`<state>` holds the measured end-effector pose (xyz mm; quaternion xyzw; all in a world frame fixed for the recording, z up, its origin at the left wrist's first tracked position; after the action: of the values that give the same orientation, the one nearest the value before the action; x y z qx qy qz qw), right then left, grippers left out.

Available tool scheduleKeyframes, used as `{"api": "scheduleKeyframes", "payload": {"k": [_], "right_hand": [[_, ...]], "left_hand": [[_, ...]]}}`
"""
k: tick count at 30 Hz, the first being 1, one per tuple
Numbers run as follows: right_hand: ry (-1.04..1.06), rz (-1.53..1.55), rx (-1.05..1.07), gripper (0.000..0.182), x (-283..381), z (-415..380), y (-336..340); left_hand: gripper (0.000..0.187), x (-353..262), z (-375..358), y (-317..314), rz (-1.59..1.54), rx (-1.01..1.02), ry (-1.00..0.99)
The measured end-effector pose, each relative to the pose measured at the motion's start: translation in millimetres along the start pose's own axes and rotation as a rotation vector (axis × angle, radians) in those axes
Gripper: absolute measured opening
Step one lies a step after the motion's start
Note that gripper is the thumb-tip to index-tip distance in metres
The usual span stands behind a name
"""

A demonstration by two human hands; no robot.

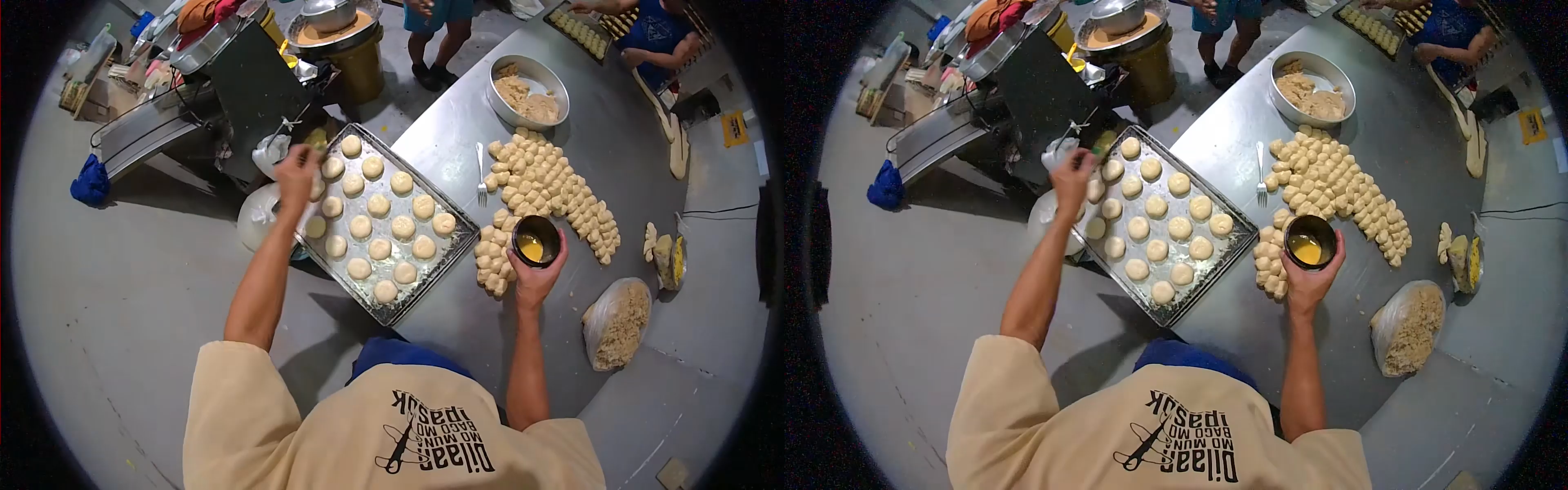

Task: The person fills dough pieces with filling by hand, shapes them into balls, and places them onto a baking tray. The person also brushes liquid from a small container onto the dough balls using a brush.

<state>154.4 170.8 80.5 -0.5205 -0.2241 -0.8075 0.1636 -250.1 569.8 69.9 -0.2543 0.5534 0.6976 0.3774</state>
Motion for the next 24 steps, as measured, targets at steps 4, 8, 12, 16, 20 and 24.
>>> {"api": "scheduleKeyframes", "payload": {"k": [4,8,12,16,20,24], "right_hand": [[0.036,-0.019,0.021,0.113,1.9,2.1,-5.2],[0.007,0.011,0.002,0.113,3.5,-1.9,0.1],[-0.016,0.019,0.01,0.113,-11.1,-12.3,7.8],[-0.031,0.033,0.043,0.113,-6.8,-15.9,-2.0],[0.026,0.011,0.064,0.11,-1.9,-14.8,-20.0],[0.016,0.021,0.065,0.107,6.9,-16.4,-27.9]], "left_hand": [[0.035,-119.1,-178.8,-40.5,-0.006,0.568,-0.272],[0.018,-143.1,-232.3,-21.4,-0.051,0.949,0.085],[0.016,24.9,-69.8,7.3,-0.264,0.544,0.486],[0.016,22.6,12.6,77.6,0.068,-0.008,0.167],[0.024,-55.4,-99.9,19.3,0.214,0.378,-0.149],[0.017,-149.1,-258.5,-4.1,-0.082,0.857,-0.21]]}}
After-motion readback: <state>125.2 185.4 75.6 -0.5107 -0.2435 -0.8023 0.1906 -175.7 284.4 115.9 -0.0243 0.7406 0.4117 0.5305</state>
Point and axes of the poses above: each hand's wrist, its own z-axis towards the middle knuckle, its own y-axis out of the back of the hand, x = y × z, the point moved 6 cm from there along z, towards the middle knuckle, and after that the axes turned 10 degrees about y, right-handed, at the moved point
